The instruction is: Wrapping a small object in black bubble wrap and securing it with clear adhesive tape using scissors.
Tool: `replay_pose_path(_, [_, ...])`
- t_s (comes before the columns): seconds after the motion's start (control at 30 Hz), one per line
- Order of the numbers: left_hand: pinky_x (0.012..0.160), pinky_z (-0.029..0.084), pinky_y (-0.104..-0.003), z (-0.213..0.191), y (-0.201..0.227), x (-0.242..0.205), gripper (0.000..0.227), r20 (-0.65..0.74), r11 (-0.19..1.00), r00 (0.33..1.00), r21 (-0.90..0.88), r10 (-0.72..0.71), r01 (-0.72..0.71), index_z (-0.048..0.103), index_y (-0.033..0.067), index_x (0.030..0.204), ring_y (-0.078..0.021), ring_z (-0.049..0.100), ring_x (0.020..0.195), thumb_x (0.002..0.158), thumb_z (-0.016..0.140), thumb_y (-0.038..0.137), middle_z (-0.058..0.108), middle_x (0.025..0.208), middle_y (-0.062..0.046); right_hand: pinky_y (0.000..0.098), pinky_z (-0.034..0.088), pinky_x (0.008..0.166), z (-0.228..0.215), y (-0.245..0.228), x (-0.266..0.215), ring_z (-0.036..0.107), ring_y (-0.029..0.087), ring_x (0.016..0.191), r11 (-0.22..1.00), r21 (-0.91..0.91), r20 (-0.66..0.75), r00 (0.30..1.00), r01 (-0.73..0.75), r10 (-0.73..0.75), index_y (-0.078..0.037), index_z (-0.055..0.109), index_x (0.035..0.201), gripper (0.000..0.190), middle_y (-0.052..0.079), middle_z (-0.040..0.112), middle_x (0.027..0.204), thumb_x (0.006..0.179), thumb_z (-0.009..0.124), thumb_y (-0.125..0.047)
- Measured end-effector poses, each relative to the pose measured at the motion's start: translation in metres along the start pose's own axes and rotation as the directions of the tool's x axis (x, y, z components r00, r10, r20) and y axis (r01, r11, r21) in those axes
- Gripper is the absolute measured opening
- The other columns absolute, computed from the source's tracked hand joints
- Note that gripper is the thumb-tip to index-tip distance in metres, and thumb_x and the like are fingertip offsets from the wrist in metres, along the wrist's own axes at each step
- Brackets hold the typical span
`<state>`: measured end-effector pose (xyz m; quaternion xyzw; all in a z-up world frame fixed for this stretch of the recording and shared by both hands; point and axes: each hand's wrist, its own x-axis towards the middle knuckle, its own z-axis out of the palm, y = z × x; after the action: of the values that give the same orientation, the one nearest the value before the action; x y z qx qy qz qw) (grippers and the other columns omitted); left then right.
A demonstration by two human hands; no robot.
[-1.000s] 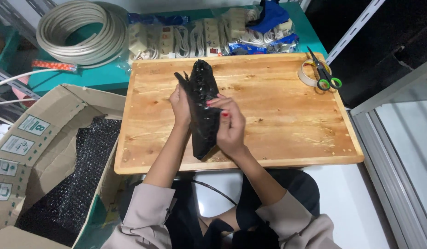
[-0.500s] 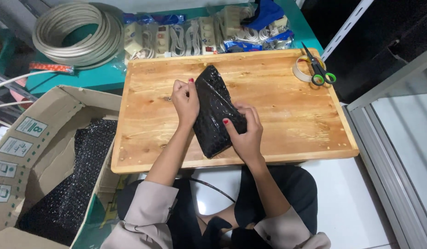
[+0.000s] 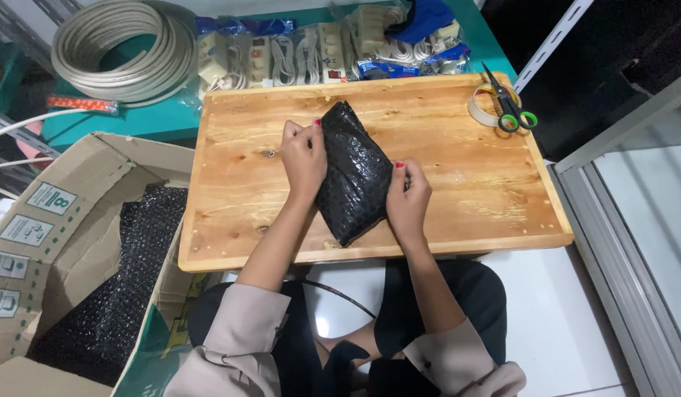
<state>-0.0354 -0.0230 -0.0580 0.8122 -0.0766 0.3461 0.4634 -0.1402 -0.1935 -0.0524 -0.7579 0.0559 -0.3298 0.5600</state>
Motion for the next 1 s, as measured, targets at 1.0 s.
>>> replay_pose_path(1.0, [0.066, 0.054, -0.048, 0.037, -0.012, 0.021, 0.037, 0.226, 0.887, 0.971, 0.430, 0.076, -0.170, 0.077, 0.0052, 0.070, -0.0423, 0.066, 0.072, 0.095, 0.065, 0.031, 0.053, 0.075, -0.015, 0.0537, 0.050, 0.072, -0.110, -0.039, 0.033, 0.067, 0.049, 0.084, 0.822, -0.504, 0.261, 0.954, 0.265, -0.148, -0.004, 0.065, 0.112, 0.027, 0.024, 0.066, 0.086, 0.092, 0.071, -0.022])
